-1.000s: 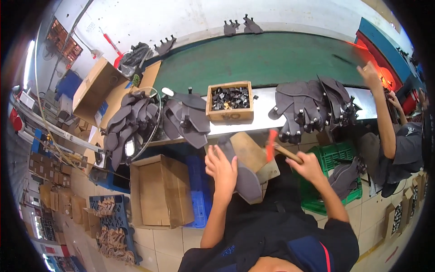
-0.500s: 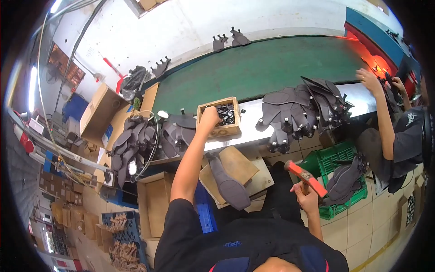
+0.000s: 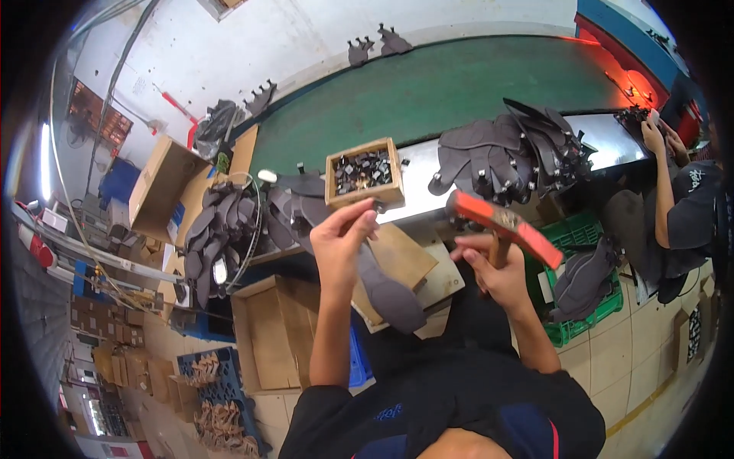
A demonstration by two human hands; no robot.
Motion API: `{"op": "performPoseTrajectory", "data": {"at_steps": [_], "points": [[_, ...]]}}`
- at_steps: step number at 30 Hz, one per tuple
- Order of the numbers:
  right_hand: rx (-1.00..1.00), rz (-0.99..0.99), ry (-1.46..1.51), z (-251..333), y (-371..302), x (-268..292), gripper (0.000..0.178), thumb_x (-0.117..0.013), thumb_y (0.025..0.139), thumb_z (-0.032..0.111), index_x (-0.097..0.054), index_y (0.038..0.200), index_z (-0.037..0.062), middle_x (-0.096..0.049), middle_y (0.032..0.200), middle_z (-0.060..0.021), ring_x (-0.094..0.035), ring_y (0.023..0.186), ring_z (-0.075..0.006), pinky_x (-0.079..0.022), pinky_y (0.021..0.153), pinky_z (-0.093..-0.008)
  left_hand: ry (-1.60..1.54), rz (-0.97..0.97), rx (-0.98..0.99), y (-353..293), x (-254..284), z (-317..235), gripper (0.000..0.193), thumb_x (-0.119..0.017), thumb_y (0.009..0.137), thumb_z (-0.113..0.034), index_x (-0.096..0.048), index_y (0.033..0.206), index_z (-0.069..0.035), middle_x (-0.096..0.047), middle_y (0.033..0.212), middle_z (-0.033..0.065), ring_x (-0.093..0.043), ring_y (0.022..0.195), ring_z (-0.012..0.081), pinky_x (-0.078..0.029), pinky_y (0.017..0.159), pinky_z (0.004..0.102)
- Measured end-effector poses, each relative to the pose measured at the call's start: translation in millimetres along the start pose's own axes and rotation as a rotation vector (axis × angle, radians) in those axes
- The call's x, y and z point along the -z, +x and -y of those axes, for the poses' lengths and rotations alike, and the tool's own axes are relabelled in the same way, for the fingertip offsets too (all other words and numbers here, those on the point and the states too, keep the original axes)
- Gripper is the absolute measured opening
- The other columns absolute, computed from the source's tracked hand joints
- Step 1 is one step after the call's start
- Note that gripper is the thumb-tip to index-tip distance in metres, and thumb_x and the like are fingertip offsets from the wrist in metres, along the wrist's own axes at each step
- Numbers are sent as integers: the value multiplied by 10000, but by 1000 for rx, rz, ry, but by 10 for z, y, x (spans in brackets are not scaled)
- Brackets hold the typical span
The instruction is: Manually assemble and secure heel components to shoe soles using a hammer and small nails in a factory production line.
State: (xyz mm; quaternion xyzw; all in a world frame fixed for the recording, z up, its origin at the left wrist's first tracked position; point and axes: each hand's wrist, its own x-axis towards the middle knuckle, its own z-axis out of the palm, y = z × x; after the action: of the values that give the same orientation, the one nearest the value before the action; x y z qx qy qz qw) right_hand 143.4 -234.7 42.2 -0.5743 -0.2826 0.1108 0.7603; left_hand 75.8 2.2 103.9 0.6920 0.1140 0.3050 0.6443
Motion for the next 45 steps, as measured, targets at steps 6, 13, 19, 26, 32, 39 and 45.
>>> {"op": "performPoseTrajectory", "data": {"at_steps": [6,13,19,26,32,39,45], "points": [[-78,237,202,376,279,-574,236,-669,941,111,-654,1121,-41,-702,895,-117,-476,456,-38,-383,403,-194,-163,23,-101,-672,-6,-313,222,-724,849,48,-732,1070,20,-693,953,106,-625,711,111,-501,610,215],[-57,304,219,405,169,-805,212,-742,875,71,-675,1044,-38,-679,827,-83,-514,484,-55,-405,410,-202,-91,9,-135,-938,143,-388,235,-718,839,84,-733,1063,18,-688,996,109,-644,794,121,-526,667,225],[-168,307,134,387,98,-794,178,-735,863,35,-673,1011,-43,-683,841,-89,-525,491,-61,-448,416,-214,-53,-5,-168,-1061,183,-327,257,-725,814,106,-727,1056,20,-667,1027,111,-643,923,147,-535,769,252],[-149,372,129,430,100,-849,123,-671,870,-24,-651,985,-63,-680,827,-105,-500,466,-62,-421,398,-213,42,-24,-242,-1087,269,-172,245,-770,767,56,-732,1000,-12,-655,1013,102,-638,904,171,-524,796,274],[-369,427,203,418,84,-790,138,-656,905,31,-681,1031,-19,-679,822,-40,-563,591,-39,-380,450,-188,155,-75,-260,-1075,248,-181,193,-798,790,-64,-715,959,-24,-679,996,97,-653,916,198,-509,809,298],[-191,408,106,357,62,-900,137,-660,898,23,-643,1003,-64,-648,737,-74,-504,462,-54,-385,400,-212,153,-79,-282,-1039,326,-111,213,-814,761,-89,-712,932,-11,-688,985,95,-652,935,223,-514,803,324],[-182,357,7,99,293,-864,164,-708,848,-9,-655,997,-51,-686,840,-84,-516,479,-47,-393,407,-210,401,-140,-284,-733,403,181,546,-846,735,-238,-604,1171,-16,-628,1134,122,-600,1024,269,-504,827,357]]}}
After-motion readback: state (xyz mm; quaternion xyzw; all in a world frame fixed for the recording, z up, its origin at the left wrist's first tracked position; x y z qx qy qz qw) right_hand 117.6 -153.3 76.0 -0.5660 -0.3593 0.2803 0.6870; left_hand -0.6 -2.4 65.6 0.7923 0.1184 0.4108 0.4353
